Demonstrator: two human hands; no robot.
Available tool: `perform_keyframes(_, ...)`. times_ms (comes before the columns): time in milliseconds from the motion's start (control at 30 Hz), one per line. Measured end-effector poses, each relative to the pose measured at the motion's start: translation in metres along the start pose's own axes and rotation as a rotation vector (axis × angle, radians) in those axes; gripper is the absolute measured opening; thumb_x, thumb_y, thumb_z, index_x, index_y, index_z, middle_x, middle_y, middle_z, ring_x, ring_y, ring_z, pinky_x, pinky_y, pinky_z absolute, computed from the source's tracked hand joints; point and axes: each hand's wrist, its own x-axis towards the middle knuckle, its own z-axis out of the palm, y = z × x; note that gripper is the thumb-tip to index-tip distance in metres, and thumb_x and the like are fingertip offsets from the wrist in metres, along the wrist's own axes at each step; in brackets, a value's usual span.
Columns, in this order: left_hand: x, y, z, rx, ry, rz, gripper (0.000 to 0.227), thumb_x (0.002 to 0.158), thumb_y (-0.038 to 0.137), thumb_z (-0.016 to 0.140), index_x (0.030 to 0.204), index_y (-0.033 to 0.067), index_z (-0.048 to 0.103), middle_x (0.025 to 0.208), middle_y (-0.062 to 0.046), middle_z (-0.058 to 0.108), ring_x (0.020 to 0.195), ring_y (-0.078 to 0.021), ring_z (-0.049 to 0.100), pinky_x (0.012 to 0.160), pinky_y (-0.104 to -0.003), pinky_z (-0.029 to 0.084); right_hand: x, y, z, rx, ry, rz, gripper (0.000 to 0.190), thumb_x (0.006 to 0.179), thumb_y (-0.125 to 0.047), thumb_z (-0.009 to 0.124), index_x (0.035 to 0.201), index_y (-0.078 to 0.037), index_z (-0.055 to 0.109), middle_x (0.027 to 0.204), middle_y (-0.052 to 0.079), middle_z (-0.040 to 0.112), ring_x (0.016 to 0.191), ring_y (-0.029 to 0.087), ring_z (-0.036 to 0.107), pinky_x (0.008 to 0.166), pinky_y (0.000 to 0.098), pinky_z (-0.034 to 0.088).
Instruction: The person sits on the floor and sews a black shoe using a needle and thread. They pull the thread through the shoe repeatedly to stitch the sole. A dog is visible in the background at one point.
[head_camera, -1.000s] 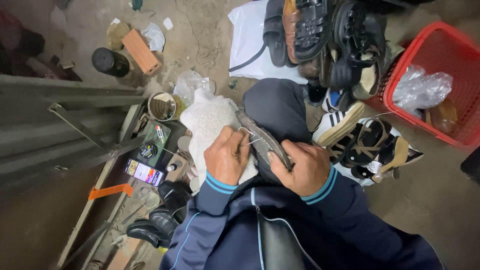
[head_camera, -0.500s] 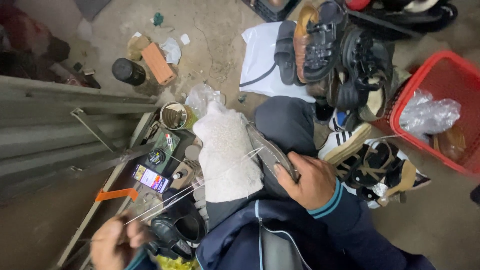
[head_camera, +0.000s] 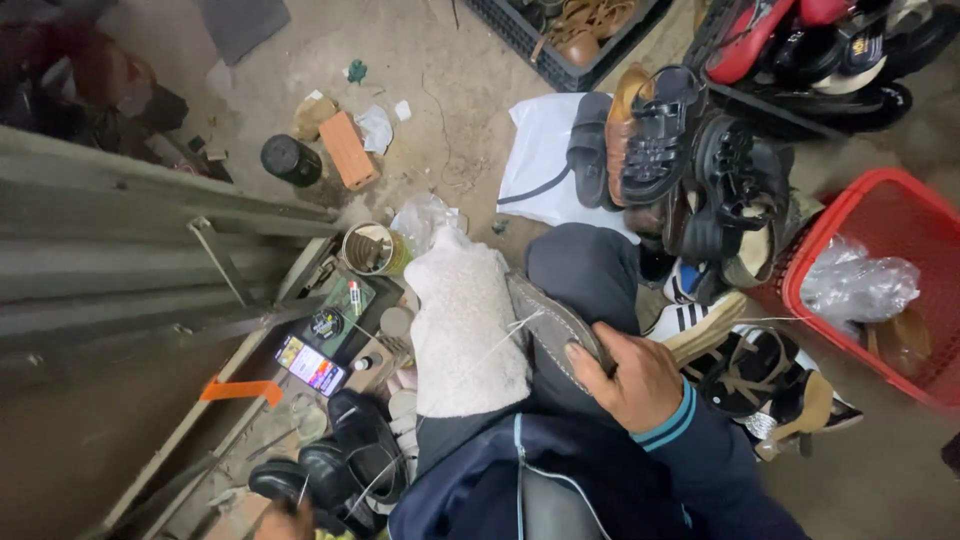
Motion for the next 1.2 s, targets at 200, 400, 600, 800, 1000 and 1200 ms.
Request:
perform_keyframes(200, -0.135, 0.200, -0.106, -0.508, 0.405, 0.977, 0.026, 0.097, 0.024, 0.064, 0.119, 0.0117, 0.071, 0.109, -0.013, 0.069, 0.101, -0.0334, 0.067, 0.089, -0.043, 0.052, -0.007, 0.005, 0.007, -0.029, -0.001, -0.005, 0.041, 0.096, -0.048, 0.057, 0.077, -0.012, 0.058, 0.049, 0.011, 0.047, 0.040, 0.032, 0.044, 0.045, 0.0449, 0.033)
perform_keyframes(400, -0.272, 0.318, -0.159, -0.718, 0.027, 1.291, 0.049, 0.087, 0.019, 0.077, 0.133, 0.0082, 0.065, 0.115, -0.017, 0.076, 0.101, -0.0441, 0.071, 0.085, -0.054, 0.058, -0.008, -0.018, -0.002, 0.036, 0.088, -0.067, 0.052, 0.100, -0.046, 0.060, 0.062, -0.012, 0.048, 0.041, 0.009, 0.045, 0.034, 0.022, 0.046, 0.036, 0.0319, 0.037)
perform_keyframes(600, -0.258, 0.318, -0.121, -0.433, -0.175, 1.196, 0.020, 0.091, 0.030, 0.070, 0.106, 0.0168, 0.072, 0.072, -0.011, 0.075, 0.080, -0.0416, 0.073, 0.072, -0.051, 0.058, -0.011, -0.026, -0.006, 0.028, 0.078, -0.104, 0.051, 0.098, -0.048, 0.063, 0.065, -0.011, 0.051, 0.045, 0.011, 0.044, 0.037, 0.027, 0.048, 0.037, 0.0353, 0.039)
perform_keyframes(800, -0.295, 0.316, -0.171, -0.713, -0.256, 1.205, 0.015, 0.098, 0.018, 0.062, 0.104, 0.0139, 0.075, 0.081, -0.017, 0.077, 0.086, -0.0480, 0.072, 0.073, -0.049, 0.060, -0.003, -0.028, -0.020, 0.312, 0.044, -0.147, 0.043, 0.096, -0.042, 0.065, 0.066, -0.012, 0.055, 0.051, 0.005, 0.048, 0.039, 0.021, 0.049, 0.038, 0.0321, 0.043)
perform_keyframes(1000, -0.296, 0.315, -0.163, -0.806, -0.248, 1.251, 0.027, 0.100, 0.014, 0.058, 0.121, 0.0102, 0.075, 0.099, -0.018, 0.080, 0.093, -0.0448, 0.074, 0.075, -0.052, 0.061, -0.002, 0.019, -0.038, 1.188, 0.369, -0.226, 0.028, 0.102, -0.020, 0.050, 0.091, 0.001, 0.065, 0.092, 0.032, 0.063, 0.071, 0.038, 0.072, 0.054, 0.0372, 0.063)
perform_keyframes(1200, -0.297, 0.318, -0.158, -0.795, -0.251, 1.281, 0.030, 0.101, 0.015, 0.057, 0.125, 0.0072, 0.073, 0.098, -0.022, 0.078, 0.090, -0.0453, 0.073, 0.072, -0.055, 0.062, -0.005, -0.034, -0.026, 0.863, 0.020, -0.259, 0.054, 0.087, -0.026, 0.071, 0.126, 0.011, 0.060, 0.120, 0.038, 0.065, 0.065, 0.035, 0.076, 0.040, 0.0366, 0.059)
